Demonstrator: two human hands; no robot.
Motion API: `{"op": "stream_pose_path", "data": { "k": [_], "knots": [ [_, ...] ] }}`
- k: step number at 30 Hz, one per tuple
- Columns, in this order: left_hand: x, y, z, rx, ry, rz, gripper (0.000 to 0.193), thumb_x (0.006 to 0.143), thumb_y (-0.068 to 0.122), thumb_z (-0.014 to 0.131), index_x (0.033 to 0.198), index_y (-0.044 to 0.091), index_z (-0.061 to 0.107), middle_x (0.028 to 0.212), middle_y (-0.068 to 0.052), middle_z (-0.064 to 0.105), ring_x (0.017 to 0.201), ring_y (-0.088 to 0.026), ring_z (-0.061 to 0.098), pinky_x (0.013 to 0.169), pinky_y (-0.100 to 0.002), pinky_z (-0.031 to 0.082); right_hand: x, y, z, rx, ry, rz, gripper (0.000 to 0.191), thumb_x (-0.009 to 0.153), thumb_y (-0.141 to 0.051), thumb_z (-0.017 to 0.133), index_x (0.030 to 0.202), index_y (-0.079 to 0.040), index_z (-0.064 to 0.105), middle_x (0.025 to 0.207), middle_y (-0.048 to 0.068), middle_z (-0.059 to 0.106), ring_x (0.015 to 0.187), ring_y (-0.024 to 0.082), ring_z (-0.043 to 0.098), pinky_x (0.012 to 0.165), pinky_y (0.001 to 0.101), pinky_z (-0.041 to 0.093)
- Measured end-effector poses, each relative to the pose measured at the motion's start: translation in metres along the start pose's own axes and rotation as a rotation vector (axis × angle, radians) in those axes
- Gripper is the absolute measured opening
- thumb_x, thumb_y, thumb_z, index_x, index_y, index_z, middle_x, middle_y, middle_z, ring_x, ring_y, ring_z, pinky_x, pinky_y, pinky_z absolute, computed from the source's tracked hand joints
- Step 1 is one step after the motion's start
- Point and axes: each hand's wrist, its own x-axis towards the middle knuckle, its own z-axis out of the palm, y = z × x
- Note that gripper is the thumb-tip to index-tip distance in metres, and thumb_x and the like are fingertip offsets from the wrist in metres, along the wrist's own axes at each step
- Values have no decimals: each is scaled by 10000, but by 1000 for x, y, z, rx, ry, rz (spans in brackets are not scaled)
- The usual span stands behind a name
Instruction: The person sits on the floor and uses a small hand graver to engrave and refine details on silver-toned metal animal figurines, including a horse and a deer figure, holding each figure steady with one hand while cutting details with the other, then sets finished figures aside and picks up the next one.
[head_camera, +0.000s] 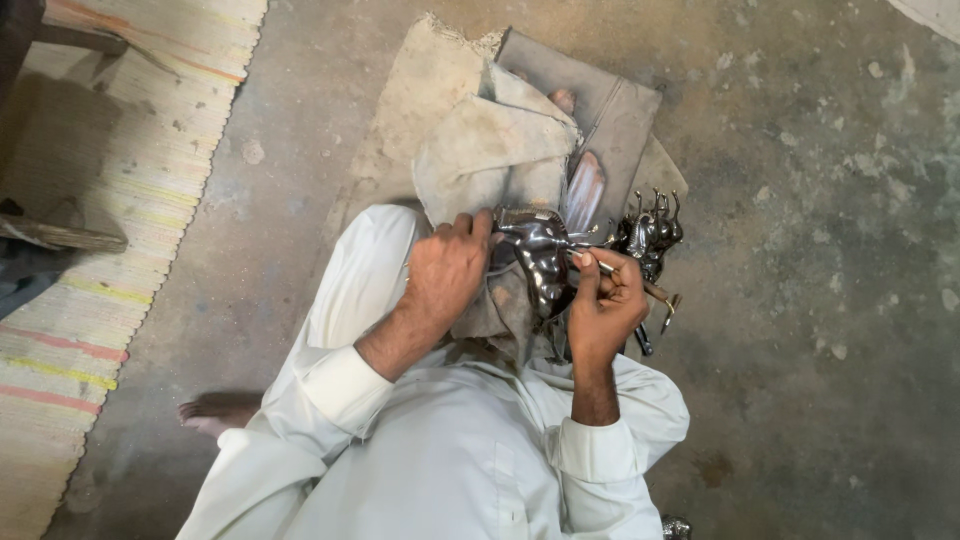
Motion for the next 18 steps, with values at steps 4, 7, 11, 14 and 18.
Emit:
{"op": "stream_pose_path", "data": {
  "k": [4, 7, 11, 14, 18],
  "knots": [
    [0, -2, 3, 103, -22, 27, 265, 840, 80, 658, 1098, 59, 602, 813, -93, 646, 670, -235, 690, 510, -357, 544, 4, 2, 3, -5, -5, 7, 71, 1022, 51, 642, 1084, 72, 614, 1025, 112, 725, 947, 140, 744, 845, 235, 590],
    [0, -2, 1, 104, -60, 29, 333, 815, 63, 660, 1142, 36, 603, 782, -94, 641, 637, -230, 689, 458, -348, 541, 5, 0, 4, -67, 3, 21, 69, 1012, 48, 640, 1069, 73, 613, 1009, 111, 719, 927, 144, 750, 814, 244, 601],
    [1, -1, 0, 100, -66, 22, 312, 823, 62, 664, 1128, 44, 600, 786, -96, 640, 639, -227, 689, 450, -352, 539, 7, 0, 3, -62, -24, 28, 61, 1016, 52, 635, 1066, 72, 607, 1005, 117, 712, 927, 162, 757, 832, 259, 616],
    [2, 0, 3, 102, -54, 14, 329, 818, 66, 667, 1139, 43, 602, 776, -97, 640, 625, -228, 687, 430, -352, 533, 11, 2, -1, -25, -80, 30, 57, 1017, 62, 631, 1068, 69, 604, 1013, 117, 701, 952, 175, 754, 870, 272, 621],
    [1, 0, 7, 87, -40, 9, 302, 825, 69, 660, 1121, 54, 602, 778, -94, 643, 626, -235, 685, 436, -362, 534, 14, 5, -6, -40, -128, 47, 70, 1001, 68, 638, 1062, 64, 606, 997, 115, 703, 937, 180, 757, 855, 279, 628]
  ]
}}
